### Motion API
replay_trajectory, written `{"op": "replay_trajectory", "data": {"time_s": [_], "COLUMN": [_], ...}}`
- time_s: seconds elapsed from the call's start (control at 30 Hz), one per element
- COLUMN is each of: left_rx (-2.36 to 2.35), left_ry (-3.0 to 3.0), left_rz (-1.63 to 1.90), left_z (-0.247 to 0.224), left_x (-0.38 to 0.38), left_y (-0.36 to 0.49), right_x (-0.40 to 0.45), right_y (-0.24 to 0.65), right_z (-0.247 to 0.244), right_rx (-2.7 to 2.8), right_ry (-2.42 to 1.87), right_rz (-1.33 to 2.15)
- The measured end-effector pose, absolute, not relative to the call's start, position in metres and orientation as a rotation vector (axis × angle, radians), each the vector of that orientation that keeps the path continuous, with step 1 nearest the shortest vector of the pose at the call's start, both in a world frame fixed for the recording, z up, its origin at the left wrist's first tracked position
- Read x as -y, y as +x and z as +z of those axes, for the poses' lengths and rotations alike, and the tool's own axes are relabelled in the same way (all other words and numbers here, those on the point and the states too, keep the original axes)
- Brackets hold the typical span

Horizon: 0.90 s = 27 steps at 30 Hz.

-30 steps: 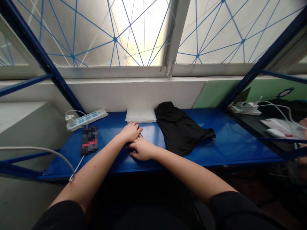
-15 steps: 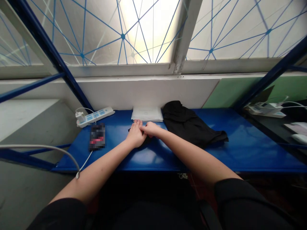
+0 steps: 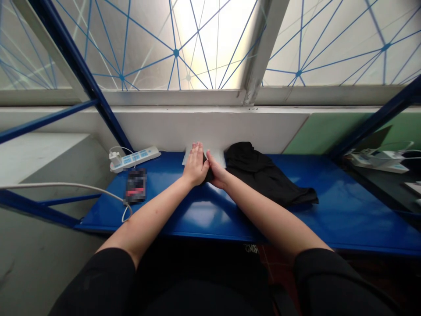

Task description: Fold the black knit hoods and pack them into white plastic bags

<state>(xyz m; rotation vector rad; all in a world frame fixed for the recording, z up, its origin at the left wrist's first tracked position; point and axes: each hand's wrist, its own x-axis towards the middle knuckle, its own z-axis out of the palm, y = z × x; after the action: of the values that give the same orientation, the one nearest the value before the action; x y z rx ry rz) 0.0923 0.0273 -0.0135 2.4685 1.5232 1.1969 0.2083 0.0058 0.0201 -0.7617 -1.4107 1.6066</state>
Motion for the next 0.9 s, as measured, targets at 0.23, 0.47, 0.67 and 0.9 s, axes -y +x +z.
{"op": "replay_trajectory", "data": {"time_s": [0.23,0.47,0.67,0.9], "left_rx": [-1.311,-1.407,-1.338,-1.226], "left_ry": [2.6,2.636,2.657,2.674], "left_rz": [1.031,0.958,0.834,0.822], "left_z": [-0.037,-0.039,-0.05,-0.047], "left_x": [-0.035,-0.033,-0.03,-0.04], "left_y": [0.096,0.098,0.1,0.082], "right_x": [-0.016,-0.023,-0.035,-0.043], "right_y": [0.225,0.225,0.236,0.243], "right_z": [-0.008,-0.02,-0.029,-0.032], "right_rx": [1.329,1.329,1.076,0.829], "right_ry": [-0.769,-0.821,-0.767,-0.719], "right_rz": [1.711,1.682,1.735,1.747]}}
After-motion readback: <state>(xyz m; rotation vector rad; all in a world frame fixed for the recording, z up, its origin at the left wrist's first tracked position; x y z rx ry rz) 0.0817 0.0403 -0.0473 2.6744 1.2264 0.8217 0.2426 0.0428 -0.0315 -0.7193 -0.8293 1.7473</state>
